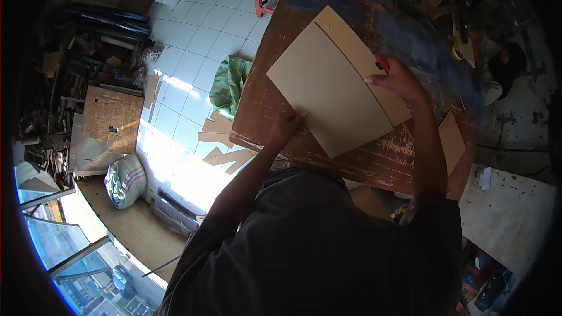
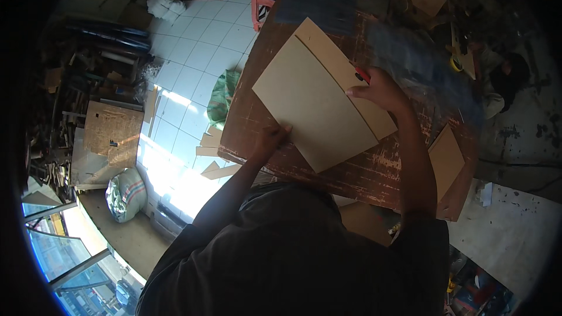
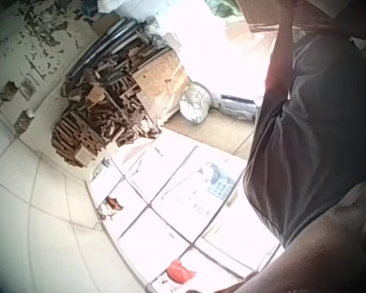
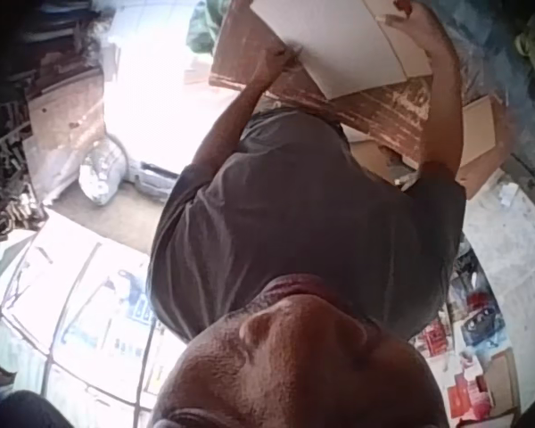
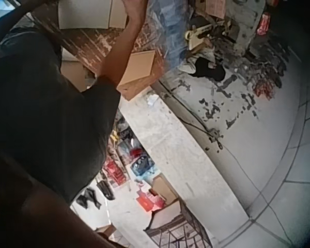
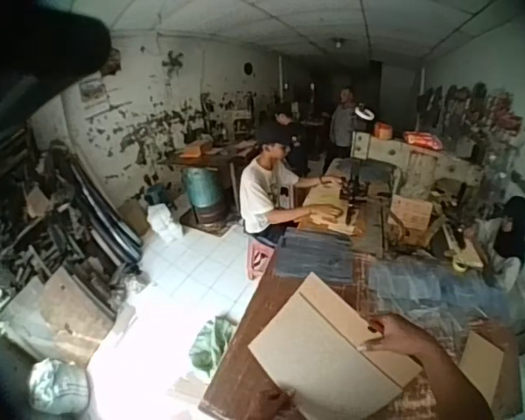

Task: The person aligns cardboard sheets on a workbench, cuts them into pieces using a utility knife along a wooden straightedge, and stacks the cut cardboard pieces together.

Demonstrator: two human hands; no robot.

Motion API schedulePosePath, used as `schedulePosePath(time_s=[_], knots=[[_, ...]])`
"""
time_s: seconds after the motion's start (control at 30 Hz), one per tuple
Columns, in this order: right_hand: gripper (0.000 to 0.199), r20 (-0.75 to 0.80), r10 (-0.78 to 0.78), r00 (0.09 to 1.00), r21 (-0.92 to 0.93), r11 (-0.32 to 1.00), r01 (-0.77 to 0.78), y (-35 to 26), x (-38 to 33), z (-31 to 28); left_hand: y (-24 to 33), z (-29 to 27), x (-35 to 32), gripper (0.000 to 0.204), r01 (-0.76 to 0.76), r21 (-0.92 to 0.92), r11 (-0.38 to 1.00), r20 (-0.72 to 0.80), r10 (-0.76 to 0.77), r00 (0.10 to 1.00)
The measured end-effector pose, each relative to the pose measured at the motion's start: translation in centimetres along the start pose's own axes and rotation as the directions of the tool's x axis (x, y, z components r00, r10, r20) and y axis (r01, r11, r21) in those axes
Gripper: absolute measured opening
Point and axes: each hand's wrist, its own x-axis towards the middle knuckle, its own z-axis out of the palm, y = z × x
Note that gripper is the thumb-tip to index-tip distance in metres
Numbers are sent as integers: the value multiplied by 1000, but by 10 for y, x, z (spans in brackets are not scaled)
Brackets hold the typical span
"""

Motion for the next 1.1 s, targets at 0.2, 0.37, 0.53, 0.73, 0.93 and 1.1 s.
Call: schedulePosePath(time_s=[0.2, 0.37, 0.53, 0.73, 0.93, 1.1], knots=[[57, 51, -145, 988, -296, 943, 153, -59, 13, -5, 25, 4, 18, 50, 42, -20, 999, 81, -41, 996], [51, 73, -167, 983, -365, 913, 182, -81, 1, 5, 42, -16, 27, 43, -99, 186, 977, -117, 122, 986], [49, 108, -149, 983, -427, 886, 181, -92, -18, 13, 42, -59, 48, 78, -227, 276, 934, -446, 334, 830], [54, 18, -177, 984, -354, 919, 172, -83, -54, 17, 99, -87, 79, 85, -710, 83, 700, 51, 708, 704], [60, 20, 67, 998, -77, 995, -65, -41, -102, -5, 71, -92, 91, 47, -398, -288, 871, 130, 447, 885], [42, -315, 155, 936, 516, 856, 32, 13, -144, 43, 70, -80, 88, 35, -458, -389, 799, 17, 504, 864]])
